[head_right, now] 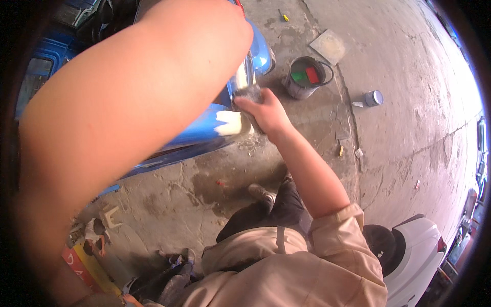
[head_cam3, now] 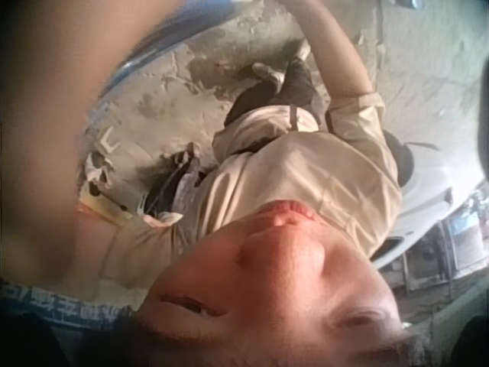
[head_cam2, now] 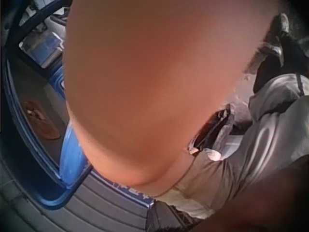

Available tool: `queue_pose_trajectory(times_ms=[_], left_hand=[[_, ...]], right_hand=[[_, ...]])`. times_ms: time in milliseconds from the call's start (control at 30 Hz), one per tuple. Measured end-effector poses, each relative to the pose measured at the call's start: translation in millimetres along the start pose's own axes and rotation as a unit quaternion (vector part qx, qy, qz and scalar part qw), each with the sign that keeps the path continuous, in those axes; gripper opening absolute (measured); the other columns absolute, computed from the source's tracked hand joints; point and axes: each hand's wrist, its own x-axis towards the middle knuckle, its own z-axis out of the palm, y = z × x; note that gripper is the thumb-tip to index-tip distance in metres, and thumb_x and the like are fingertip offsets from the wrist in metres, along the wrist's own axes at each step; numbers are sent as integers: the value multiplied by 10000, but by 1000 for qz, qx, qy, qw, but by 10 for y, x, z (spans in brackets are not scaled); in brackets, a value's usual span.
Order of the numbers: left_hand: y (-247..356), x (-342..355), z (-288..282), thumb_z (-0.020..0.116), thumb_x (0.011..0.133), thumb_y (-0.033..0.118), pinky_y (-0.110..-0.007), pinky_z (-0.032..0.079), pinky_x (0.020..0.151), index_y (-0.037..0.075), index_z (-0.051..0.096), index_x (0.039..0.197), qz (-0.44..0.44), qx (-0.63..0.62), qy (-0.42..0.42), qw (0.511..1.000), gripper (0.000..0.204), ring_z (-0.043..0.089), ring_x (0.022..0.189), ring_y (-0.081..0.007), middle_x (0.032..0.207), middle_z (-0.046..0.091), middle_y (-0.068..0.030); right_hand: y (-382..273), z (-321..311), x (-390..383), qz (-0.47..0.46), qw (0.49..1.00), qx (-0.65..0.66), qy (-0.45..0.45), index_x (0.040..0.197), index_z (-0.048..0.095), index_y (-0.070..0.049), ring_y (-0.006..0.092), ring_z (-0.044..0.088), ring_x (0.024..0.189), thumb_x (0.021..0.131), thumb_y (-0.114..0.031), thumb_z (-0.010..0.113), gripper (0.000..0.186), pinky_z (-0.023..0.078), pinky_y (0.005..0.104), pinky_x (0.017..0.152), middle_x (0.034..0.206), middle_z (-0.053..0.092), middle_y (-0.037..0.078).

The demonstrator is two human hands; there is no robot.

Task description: The person sands the front fender of a blue three-wheeled vehicle using a sanding block and a cloth. They repeatedly dip the sanding block into a bucket of water and wipe the surface while working on the curved fender area.

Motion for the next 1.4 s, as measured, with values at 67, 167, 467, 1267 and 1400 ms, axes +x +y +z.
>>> queue_pose_trajectory(times_ms=[67,167,467,1267,1400], left_hand=[[23,22,-5,753,822,191,-424,622,821,36,760,1019,3,1,1,1000,251,764,941,-343,983,747,-190],[30,33,-17,749,823,196,-426,622,819,34,761,1015,7,1,1,1000,251,764,939,-345,981,747,-191],[41,11,-31,737,828,210,-432,621,815,30,764,1001,12,1,-1,1000,251,763,933,-350,974,747,-197],[5,36,-132,703,842,249,-449,617,805,17,771,964,51,-14,-9,999,271,761,915,-365,955,748,-213],[-76,31,-264,698,844,256,-451,617,803,15,773,958,85,-61,-24,994,277,760,912,-368,952,748,-215]], right_hand=[[-6,6,-28,-28,997,62,-24,1272,603,68,185,698,1025,906,-312,865,589,573,346,876,1153,725,152],[-55,62,-52,5,999,44,3,1282,603,68,188,704,1024,914,-308,859,585,576,347,873,1150,729,154],[-266,179,-125,10,999,-43,30,1339,603,62,198,701,1061,921,-254,806,562,552,355,935,1218,724,148],[-152,148,4,1,996,84,-5,1336,612,12,193,708,1012,908,-204,848,534,570,364,905,1144,745,114],[-86,103,69,-11,991,134,-14,1286,612,43,199,717,1010,926,-167,830,470,586,357,889,1143,740,134]])
